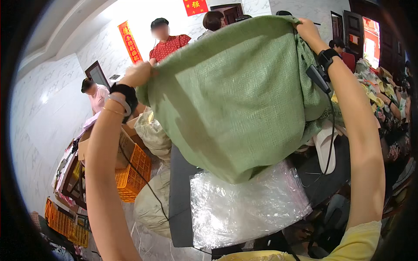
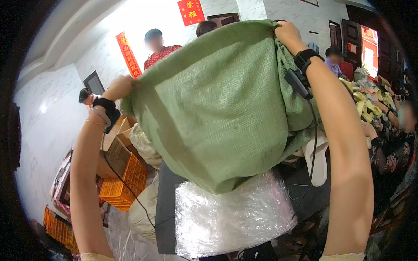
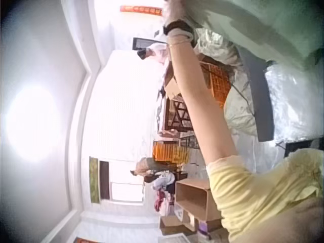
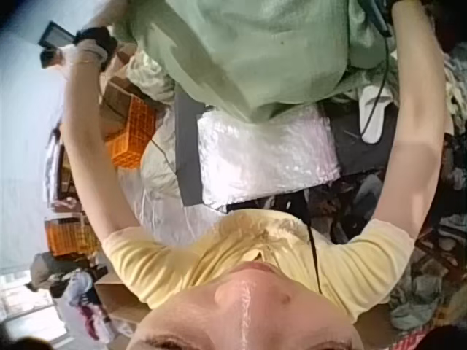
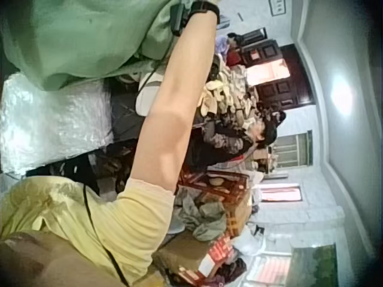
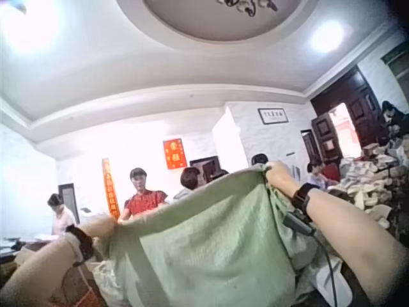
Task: The recorder is sorting and inspecting various sandals/slippers at a workstation.
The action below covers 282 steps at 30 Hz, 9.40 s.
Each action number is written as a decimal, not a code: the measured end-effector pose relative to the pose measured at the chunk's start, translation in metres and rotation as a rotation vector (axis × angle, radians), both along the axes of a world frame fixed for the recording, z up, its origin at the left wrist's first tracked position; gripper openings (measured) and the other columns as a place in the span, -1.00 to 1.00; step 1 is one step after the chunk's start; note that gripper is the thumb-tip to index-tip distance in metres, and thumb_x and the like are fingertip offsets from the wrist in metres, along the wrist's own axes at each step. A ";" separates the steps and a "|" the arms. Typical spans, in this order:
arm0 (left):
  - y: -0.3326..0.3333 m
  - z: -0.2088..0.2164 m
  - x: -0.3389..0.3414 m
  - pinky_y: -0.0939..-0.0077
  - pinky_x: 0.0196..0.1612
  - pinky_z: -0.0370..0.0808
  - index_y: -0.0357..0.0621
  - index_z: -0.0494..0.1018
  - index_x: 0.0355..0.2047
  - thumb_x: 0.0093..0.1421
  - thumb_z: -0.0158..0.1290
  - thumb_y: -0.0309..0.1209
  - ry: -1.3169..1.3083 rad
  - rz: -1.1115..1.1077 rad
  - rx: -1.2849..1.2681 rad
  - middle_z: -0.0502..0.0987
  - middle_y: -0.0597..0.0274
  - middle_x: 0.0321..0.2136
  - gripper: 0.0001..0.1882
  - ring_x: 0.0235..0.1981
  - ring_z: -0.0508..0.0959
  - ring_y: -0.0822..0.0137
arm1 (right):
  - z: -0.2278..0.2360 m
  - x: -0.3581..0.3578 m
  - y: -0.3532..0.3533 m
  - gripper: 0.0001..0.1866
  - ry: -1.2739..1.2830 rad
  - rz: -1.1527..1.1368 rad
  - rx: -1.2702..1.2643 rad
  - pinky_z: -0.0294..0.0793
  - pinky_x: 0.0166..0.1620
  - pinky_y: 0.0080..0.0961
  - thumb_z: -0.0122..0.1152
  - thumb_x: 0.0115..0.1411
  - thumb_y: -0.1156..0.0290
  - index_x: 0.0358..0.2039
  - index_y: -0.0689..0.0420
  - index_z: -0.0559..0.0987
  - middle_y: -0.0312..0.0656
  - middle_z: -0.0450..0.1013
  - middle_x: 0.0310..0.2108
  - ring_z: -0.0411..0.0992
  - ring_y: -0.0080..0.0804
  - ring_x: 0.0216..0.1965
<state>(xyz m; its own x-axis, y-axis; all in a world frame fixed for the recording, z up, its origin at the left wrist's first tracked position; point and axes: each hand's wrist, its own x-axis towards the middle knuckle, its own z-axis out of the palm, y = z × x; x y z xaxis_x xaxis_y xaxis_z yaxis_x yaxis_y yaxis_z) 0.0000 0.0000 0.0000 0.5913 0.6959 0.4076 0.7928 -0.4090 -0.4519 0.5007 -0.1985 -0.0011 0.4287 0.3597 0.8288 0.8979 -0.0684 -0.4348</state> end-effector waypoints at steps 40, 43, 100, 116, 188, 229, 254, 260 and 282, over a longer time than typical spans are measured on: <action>0.067 -0.039 0.215 0.24 -0.14 0.44 -0.09 0.51 -0.18 0.03 0.09 -0.03 -0.770 -0.470 0.161 0.56 -0.03 -0.28 -0.54 -0.19 0.53 0.00 | -0.281 -0.206 -0.179 -0.09 -0.419 0.765 -0.903 -0.19 0.21 0.26 0.19 0.02 -0.04 0.28 0.01 0.01 0.18 -0.19 0.27 -0.22 0.20 0.29; 0.065 0.043 0.113 0.27 -0.12 0.43 0.01 0.49 -0.12 0.14 -0.01 -0.06 -0.613 -0.452 0.492 0.55 -0.02 -0.27 -0.61 -0.18 0.51 -0.07 | -0.325 -0.223 -0.195 -0.02 -0.221 0.876 -1.062 -0.26 0.19 0.31 0.18 0.00 -0.14 0.29 0.02 -0.04 0.22 -0.32 0.29 -0.34 0.25 0.30; -0.376 -0.427 -0.062 -0.02 0.20 0.02 -0.19 0.26 0.12 0.05 0.02 0.10 -0.779 0.092 -0.462 0.18 -0.20 0.15 -0.23 0.20 0.15 -0.07 | -0.227 -0.383 0.068 -0.65 -1.178 -0.015 -0.490 0.13 0.08 -0.20 0.08 0.06 0.27 -0.13 0.07 0.46 -0.18 0.27 -0.07 0.18 -0.16 0.04; -0.377 -0.424 -0.060 0.00 0.21 0.00 -0.18 0.27 0.11 0.00 0.05 0.12 -0.775 0.119 -0.491 0.19 -0.21 0.14 -0.21 0.22 0.12 -0.05 | -0.281 -0.281 0.014 -0.52 -1.111 -0.084 -0.643 -0.16 0.29 -0.13 -0.06 0.12 0.28 0.07 0.13 0.33 -0.20 0.28 -0.03 0.16 -0.31 0.11; -0.377 -0.430 -0.064 0.03 0.22 -0.02 -0.18 0.24 0.12 0.03 0.05 0.08 -0.723 0.132 -0.464 0.17 -0.17 0.16 -0.23 0.21 0.13 -0.04 | -0.304 -0.141 -0.089 -0.12 -0.435 0.027 -0.571 0.23 0.01 -0.02 0.27 -0.04 0.30 0.27 -0.10 0.02 -0.08 0.24 0.07 0.26 -0.14 0.07; -0.374 -0.425 -0.062 0.03 0.23 -0.02 -0.17 0.21 0.16 0.06 0.05 0.05 -0.809 0.080 -0.466 0.16 -0.19 0.16 -0.24 0.23 0.11 -0.03 | -0.343 -0.104 -0.056 -0.34 -0.129 0.114 -0.775 0.05 0.17 0.03 -0.08 0.23 0.15 0.25 0.19 0.04 0.08 0.02 0.25 -0.02 0.01 0.26; -0.131 -0.319 -0.049 -0.23 0.08 0.19 -0.14 -0.27 0.28 -0.22 0.34 -0.14 -0.547 -0.039 -0.452 0.00 -0.18 0.22 0.22 0.24 0.04 -0.17 | -0.417 -0.275 -0.254 -0.62 0.012 0.348 -0.712 0.02 0.19 0.00 0.11 0.08 0.30 -0.05 0.02 0.47 -0.15 0.28 0.09 0.20 -0.16 0.14; -0.045 -0.386 -0.050 0.19 -0.44 0.49 -0.07 0.39 -0.12 0.04 0.01 -0.40 -0.615 -0.186 -0.076 0.54 0.03 -0.46 -0.66 -0.49 0.55 -0.01 | -0.420 -0.277 -0.250 -0.63 -0.015 0.321 -0.682 0.03 0.21 -0.11 0.08 0.11 0.25 -0.04 -0.02 0.47 -0.20 0.30 0.07 0.21 -0.27 0.14; -0.037 -0.358 -0.054 0.16 -0.39 0.45 -0.15 0.44 -0.19 0.02 0.11 -0.39 -0.936 -0.183 0.118 0.52 -0.03 -0.43 -0.69 -0.42 0.52 -0.06 | -0.423 -0.278 -0.252 -0.64 -0.007 0.311 -0.638 0.05 0.19 -0.10 0.11 0.06 0.23 -0.10 -0.04 0.50 -0.23 0.32 0.04 0.24 -0.28 0.10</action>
